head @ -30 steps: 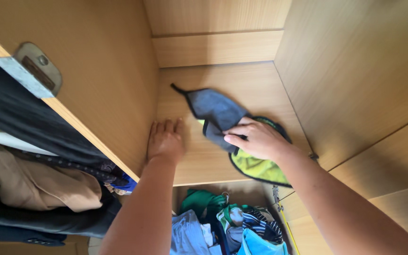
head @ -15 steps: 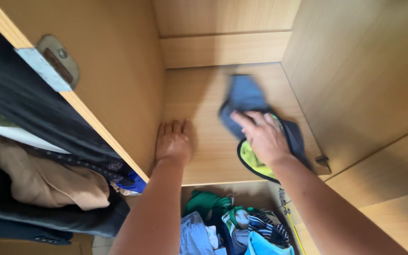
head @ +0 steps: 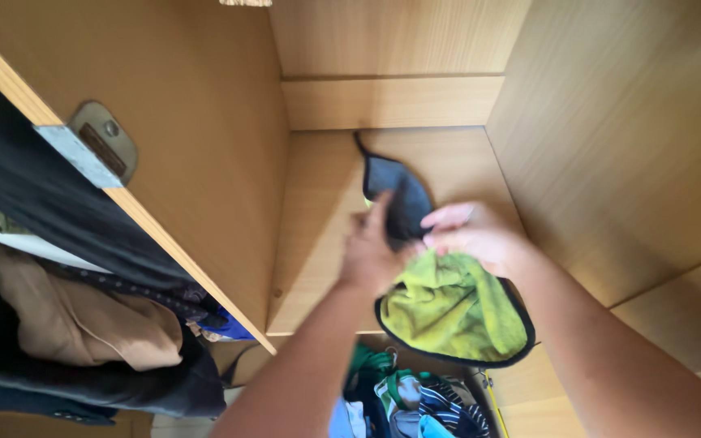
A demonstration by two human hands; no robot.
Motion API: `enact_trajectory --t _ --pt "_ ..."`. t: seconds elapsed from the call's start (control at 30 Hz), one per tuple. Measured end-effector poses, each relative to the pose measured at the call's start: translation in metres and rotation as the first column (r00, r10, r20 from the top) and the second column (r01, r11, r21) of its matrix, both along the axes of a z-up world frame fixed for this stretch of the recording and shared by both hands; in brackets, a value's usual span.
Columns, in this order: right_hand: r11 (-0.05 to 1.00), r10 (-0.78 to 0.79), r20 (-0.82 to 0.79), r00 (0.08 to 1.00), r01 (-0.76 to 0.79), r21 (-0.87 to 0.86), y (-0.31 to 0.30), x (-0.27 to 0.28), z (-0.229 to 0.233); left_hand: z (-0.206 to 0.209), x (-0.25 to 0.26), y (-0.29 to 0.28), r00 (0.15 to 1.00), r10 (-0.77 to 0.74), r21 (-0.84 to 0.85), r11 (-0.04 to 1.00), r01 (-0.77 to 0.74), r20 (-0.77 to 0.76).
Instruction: The person removes stacks of folded clothes from a wooden wardrobe shelf, wipes the shelf surface with a cloth, and then restacks the clothes back onto the shelf.
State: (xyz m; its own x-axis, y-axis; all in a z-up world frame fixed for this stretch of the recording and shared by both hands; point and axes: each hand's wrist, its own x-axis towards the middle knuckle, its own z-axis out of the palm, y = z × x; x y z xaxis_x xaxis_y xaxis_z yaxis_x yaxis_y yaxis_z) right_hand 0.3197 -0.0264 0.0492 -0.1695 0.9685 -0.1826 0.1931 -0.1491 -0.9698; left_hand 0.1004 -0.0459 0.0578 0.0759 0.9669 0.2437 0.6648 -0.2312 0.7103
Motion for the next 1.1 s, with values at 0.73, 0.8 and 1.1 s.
enact_trajectory --t 0.73,0.8,1.1 --pt "0.747 -0.551 0.406 0.729 0.213 0.630 -0.014 -0.033 0.058 0.077 -0.048 0.037 0.766 0.181 0.021 0.977 -0.214 -0.617" --pt "0.753 -0.570 0.414 0.709 0.250 0.609 -0.015 -0.031 0.045 0.070 -0.039 0.031 0.742 0.166 0.058 0.984 -0.170 -0.650" --pt "0.622 -0.665 0.472 0.579 0.079 0.779 -0.029 -0.002 -0.024 0.043 0.026 0.021 0.553 -0.399 -0.420 0.902 0.095 -0.732"
